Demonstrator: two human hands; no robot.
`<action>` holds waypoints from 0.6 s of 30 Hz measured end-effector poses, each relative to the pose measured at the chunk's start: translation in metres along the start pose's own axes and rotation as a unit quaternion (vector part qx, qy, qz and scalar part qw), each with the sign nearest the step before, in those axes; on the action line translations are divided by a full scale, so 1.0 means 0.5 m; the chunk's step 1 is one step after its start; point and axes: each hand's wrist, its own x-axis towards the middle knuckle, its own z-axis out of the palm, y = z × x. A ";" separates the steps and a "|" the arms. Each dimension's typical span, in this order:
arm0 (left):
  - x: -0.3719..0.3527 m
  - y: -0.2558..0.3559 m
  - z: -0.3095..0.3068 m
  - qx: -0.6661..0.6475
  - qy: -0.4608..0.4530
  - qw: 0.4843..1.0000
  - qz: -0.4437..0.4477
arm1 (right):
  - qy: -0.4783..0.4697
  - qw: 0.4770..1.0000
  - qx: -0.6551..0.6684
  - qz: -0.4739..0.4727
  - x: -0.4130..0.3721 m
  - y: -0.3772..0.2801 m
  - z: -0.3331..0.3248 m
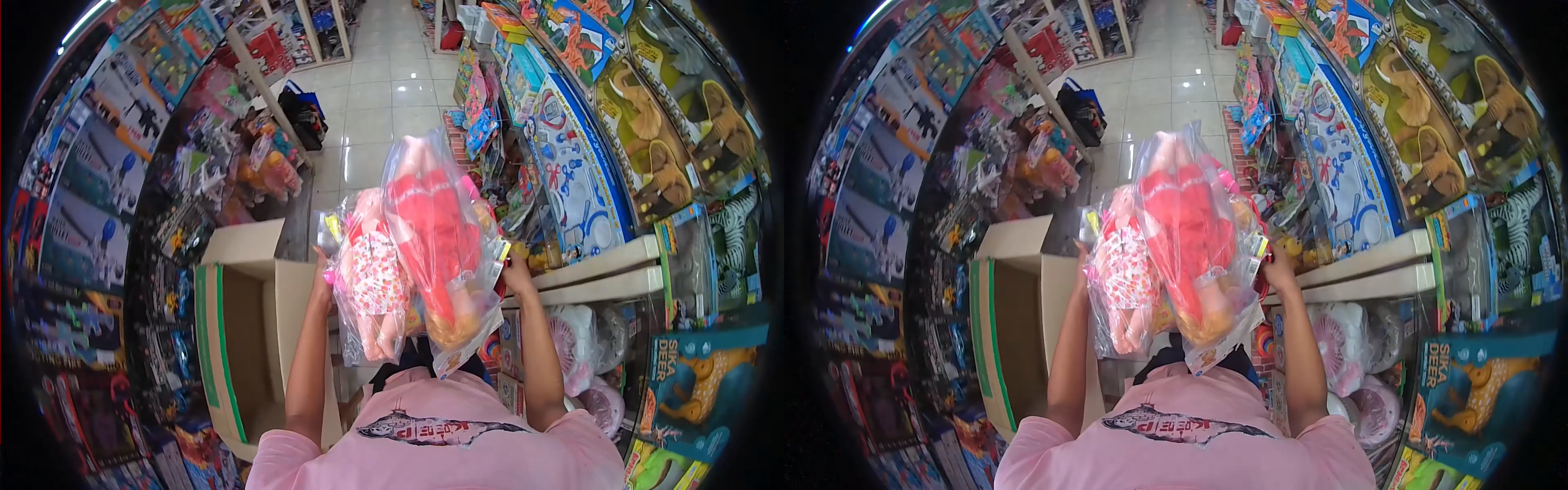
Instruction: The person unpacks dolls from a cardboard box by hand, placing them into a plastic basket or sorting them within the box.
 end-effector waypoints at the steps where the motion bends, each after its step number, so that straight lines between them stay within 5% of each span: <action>1: 0.029 0.013 0.001 0.003 0.012 1.000 -0.008 | 0.006 1.000 0.007 0.001 0.023 -0.003 0.016; 10: 0.357 0.131 0.026 0.102 0.152 0.982 -0.052 | 0.015 1.000 0.008 -0.013 0.385 0.033 0.076; 18: 0.663 0.213 -0.017 0.033 0.156 0.979 -0.129 | -0.038 0.994 -0.079 0.063 0.681 -0.073 0.107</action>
